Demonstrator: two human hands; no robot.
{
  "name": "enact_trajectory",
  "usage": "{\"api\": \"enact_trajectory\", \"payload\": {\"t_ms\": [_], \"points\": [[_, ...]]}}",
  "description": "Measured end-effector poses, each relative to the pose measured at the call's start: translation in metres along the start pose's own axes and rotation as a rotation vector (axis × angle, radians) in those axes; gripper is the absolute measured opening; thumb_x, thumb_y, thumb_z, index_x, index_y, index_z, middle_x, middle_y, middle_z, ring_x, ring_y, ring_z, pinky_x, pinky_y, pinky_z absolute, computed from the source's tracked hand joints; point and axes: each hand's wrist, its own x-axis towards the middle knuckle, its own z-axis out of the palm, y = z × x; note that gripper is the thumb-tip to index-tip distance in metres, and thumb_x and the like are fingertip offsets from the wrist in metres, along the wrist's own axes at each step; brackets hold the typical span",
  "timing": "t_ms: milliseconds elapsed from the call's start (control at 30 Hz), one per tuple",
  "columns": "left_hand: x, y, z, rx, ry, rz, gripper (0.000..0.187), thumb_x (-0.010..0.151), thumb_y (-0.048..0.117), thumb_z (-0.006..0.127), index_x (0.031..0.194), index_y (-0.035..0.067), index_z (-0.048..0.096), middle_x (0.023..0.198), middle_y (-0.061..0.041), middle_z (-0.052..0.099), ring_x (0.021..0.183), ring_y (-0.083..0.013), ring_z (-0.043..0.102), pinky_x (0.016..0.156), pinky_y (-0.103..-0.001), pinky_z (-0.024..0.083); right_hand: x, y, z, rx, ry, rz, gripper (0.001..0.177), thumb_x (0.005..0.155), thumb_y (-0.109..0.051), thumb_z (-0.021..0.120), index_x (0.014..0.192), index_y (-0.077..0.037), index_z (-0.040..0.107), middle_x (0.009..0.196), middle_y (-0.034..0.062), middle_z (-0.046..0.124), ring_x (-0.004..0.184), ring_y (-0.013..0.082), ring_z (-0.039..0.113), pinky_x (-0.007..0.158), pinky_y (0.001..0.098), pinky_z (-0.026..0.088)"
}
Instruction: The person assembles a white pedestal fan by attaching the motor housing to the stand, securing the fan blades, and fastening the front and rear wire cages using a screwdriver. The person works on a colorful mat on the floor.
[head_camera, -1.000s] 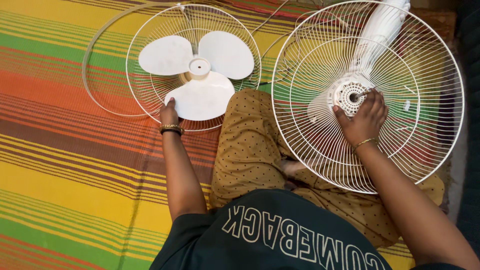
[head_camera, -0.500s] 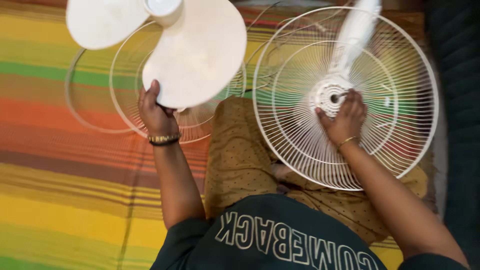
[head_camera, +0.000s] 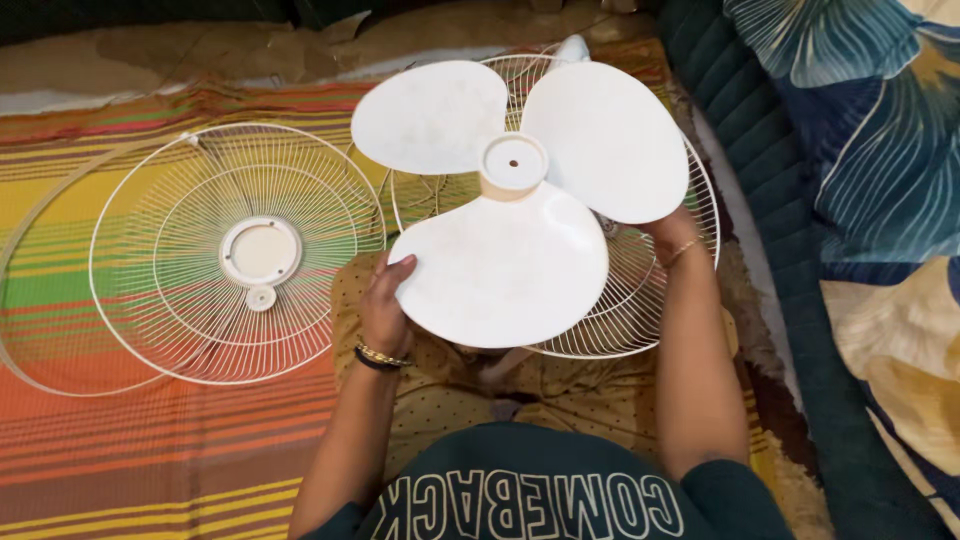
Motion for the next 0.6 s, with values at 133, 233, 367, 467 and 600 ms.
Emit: {"api": "enact_trajectory", "payload": {"t_ms": [133, 233, 367, 467, 600], "points": [[0.009, 0.021, 0.006, -0.053, -0.039, -0.150, 0.050, 0.092, 0.015, 0.065, 0.136, -0.007, 0.058, 0.121, -0.017, 0.069, 0.107, -0.0211, 0.064, 0.096, -0.032, 0.050, -0.025, -0.061, -0.018, 0.458, 0.073, -0.030, 0.053, 0.099, -0.045, 0.053, 0.126, -0.001, 0.065, 0.121, 0.0147, 0.071, 0.103, 0.0207, 0.070, 0.090, 0.0342, 0.057], [0.016, 0.033, 0.018, 0.004, -0.088, -0.191, 0.050, 0.091, 0.015, 0.064, 0.137, -0.003, 0.060, 0.117, -0.014, 0.068, 0.101, -0.0189, 0.063, 0.090, -0.030, 0.050, -0.037, -0.077, -0.019, 0.630, -0.082, -0.191, 0.045, 0.100, -0.029, 0.056, 0.130, 0.004, 0.064, 0.122, 0.0160, 0.073, 0.104, 0.0210, 0.071, 0.094, 0.0306, 0.056], [0.019, 0.053, 0.042, 0.435, -0.223, 0.018, 0.041, 0.096, 0.022, 0.063, 0.125, -0.007, 0.065, 0.117, -0.007, 0.069, 0.099, -0.0148, 0.064, 0.086, -0.029, 0.051, -0.039, -0.070, -0.028, 0.325, 0.167, -0.301, 0.037, 0.100, -0.007, 0.065, 0.133, 0.008, 0.063, 0.120, 0.0122, 0.071, 0.102, 0.0165, 0.068, 0.094, 0.0272, 0.054], [0.006, 0.077, 0.073, 0.538, -0.189, -0.062, 0.038, 0.097, 0.026, 0.062, 0.121, -0.003, 0.068, 0.095, -0.011, 0.070, 0.082, -0.0175, 0.062, 0.073, -0.032, 0.050, -0.039, -0.059, -0.048, 0.308, 0.173, -0.318, 0.038, 0.098, -0.005, 0.066, 0.133, 0.009, 0.063, 0.120, 0.0125, 0.072, 0.102, 0.0159, 0.069, 0.094, 0.0257, 0.054], [-0.009, 0.104, 0.110, 1.051, -0.154, 0.053, 0.035, 0.095, 0.033, 0.063, 0.115, 0.005, 0.071, 0.080, -0.016, 0.069, 0.071, -0.0271, 0.065, 0.065, -0.040, 0.050, -0.029, -0.032, -0.076, 0.261, 0.182, -0.274, 0.036, 0.100, -0.005, 0.065, 0.134, 0.007, 0.063, 0.119, 0.0104, 0.072, 0.101, 0.0145, 0.068, 0.092, 0.0256, 0.054]]}}
